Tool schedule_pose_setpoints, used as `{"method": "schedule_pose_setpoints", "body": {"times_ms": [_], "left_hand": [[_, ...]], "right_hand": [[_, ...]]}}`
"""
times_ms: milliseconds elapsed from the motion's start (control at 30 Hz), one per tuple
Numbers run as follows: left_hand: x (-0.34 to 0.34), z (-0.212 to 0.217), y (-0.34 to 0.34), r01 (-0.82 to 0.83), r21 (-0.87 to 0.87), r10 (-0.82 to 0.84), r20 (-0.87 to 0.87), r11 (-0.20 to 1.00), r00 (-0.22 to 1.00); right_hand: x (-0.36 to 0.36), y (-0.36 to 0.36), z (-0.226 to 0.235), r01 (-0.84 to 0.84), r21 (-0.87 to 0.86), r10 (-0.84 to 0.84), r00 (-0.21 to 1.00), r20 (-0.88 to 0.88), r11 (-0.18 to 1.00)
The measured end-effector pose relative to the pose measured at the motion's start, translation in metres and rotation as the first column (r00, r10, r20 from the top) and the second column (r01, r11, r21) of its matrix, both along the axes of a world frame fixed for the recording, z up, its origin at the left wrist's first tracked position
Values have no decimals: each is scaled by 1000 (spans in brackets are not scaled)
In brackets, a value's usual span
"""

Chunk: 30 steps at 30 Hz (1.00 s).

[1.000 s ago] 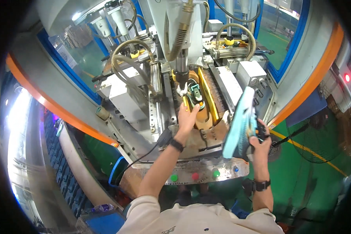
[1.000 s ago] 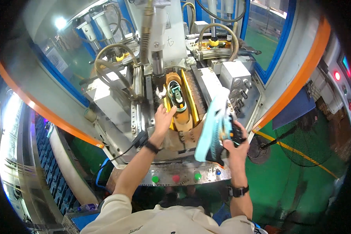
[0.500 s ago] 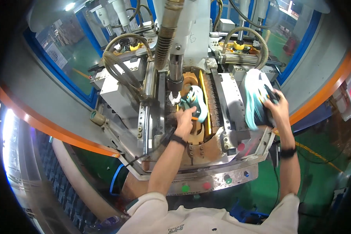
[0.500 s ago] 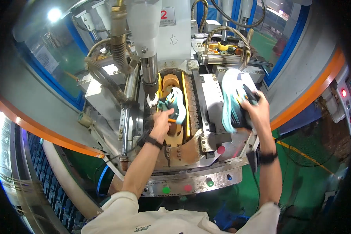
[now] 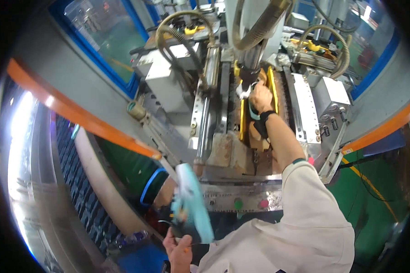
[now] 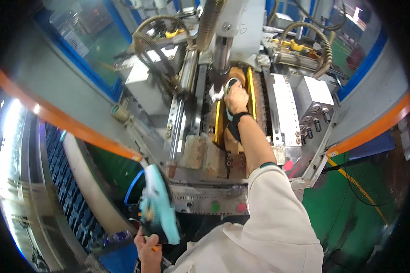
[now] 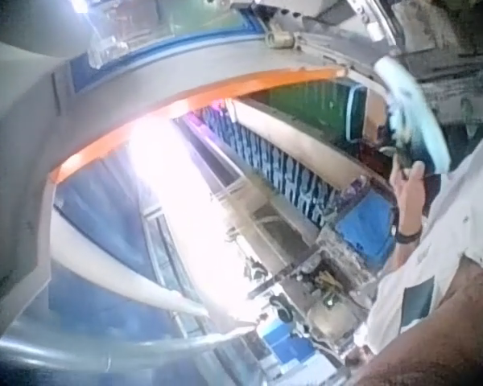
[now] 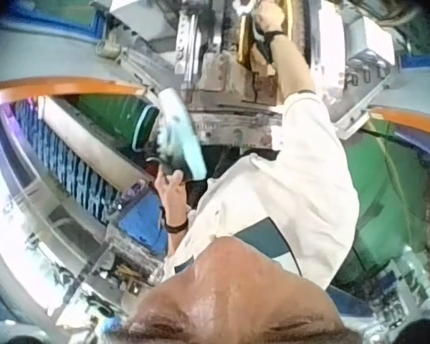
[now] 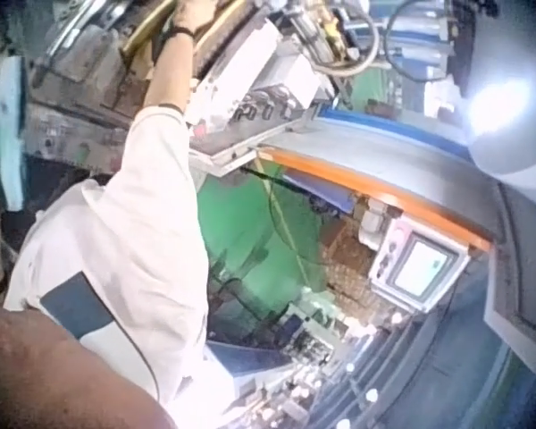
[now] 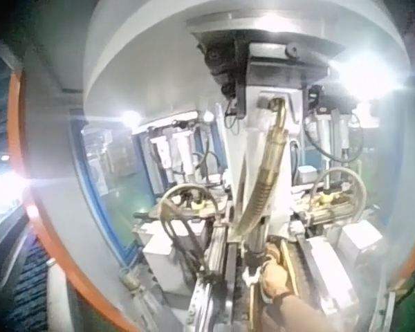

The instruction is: Operating a specialized shoe press or lasting machine to shape and bond footwear components.

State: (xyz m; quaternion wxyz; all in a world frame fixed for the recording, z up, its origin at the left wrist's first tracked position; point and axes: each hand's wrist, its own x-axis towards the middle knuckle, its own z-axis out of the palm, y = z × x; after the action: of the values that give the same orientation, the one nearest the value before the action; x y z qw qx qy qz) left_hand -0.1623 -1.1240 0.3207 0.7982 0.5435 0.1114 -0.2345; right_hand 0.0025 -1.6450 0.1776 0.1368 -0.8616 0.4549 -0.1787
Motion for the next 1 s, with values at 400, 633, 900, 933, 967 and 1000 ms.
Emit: {"method": "schedule_pose_setpoints", "body": {"times_ms": [400,633,900,933,967,1000], "left_hand": [[-126,-40,71,-511,57,513,-177,857,840],[-197,-54,81,-602,55,589,-294,797,753],[-305,-120,166,-857,94,830,-321,507,456],[-315,-126,181,-859,89,830,-327,503,452],[-328,-133,197,-907,117,867,-365,404,339],[-336,-135,209,-942,149,887,-405,301,220]], "right_hand": [[-182,283,16,-858,-143,769,353,533,493],[-200,317,-147,-940,78,930,341,134,333],[-200,310,-147,-943,40,925,331,187,329],[-201,309,-145,-932,87,920,363,148,353],[-200,310,-146,-921,105,914,386,127,374],[-199,308,-148,-911,122,908,407,101,395]]}}
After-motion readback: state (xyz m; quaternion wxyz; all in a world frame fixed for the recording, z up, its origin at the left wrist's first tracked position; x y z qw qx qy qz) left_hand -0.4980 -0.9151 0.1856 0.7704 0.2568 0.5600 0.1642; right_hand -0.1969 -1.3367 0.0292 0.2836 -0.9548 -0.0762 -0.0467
